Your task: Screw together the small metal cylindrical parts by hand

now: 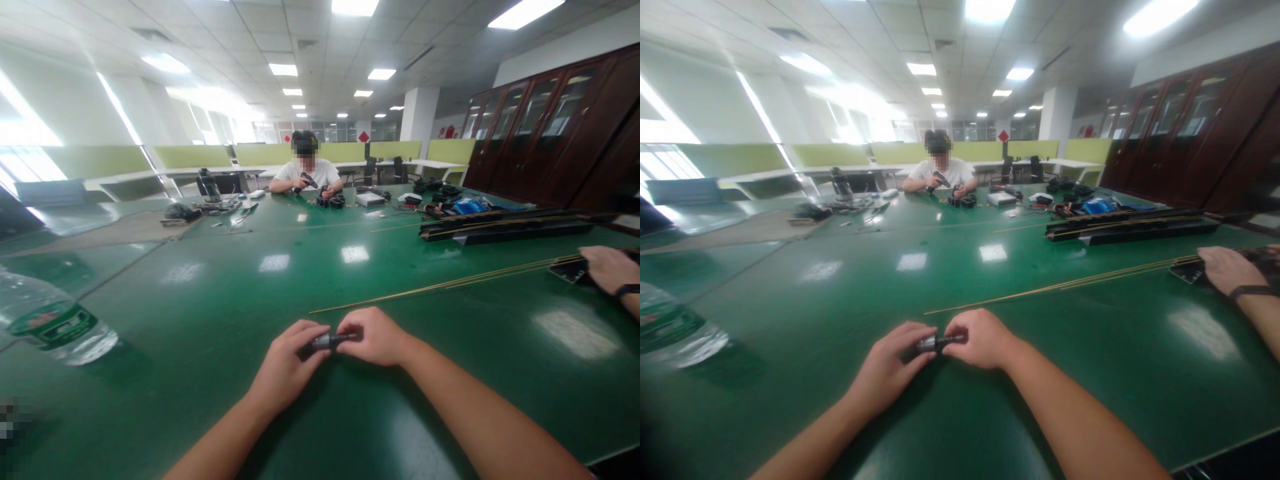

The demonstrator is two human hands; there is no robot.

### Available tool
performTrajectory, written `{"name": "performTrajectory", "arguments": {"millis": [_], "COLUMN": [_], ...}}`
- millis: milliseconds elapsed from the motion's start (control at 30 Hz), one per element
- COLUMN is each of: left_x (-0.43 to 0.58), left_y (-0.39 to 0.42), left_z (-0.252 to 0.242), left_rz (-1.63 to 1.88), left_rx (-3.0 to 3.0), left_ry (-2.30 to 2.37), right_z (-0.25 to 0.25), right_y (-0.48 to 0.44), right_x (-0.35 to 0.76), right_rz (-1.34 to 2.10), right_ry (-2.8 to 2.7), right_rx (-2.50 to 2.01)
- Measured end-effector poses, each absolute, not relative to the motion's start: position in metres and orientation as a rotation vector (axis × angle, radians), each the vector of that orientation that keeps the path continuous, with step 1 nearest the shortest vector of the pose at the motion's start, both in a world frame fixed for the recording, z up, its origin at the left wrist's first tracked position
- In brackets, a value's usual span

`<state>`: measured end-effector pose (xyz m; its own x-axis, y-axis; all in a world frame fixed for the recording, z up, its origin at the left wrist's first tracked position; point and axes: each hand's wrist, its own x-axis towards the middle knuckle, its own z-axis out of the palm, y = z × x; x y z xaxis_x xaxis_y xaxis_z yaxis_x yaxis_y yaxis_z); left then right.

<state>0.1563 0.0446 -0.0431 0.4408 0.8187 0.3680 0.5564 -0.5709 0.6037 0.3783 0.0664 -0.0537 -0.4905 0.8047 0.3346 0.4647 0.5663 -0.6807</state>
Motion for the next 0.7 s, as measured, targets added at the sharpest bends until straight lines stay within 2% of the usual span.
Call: {"name": "performTrajectory", "arguments": {"millis": [700], "left_x": [0.1514], "left_y": [0.0479], "left_z": [-0.0441], "left_rz": [0.931], "left_rx": [2.323], "left_ry": [1.217], "right_z": [-0.0529], "right_y": [0.0687], "right_x": [0.3824], "right_rz": [0.665], "right_ry": [-2.139], "right_rx": [-1.075]}}
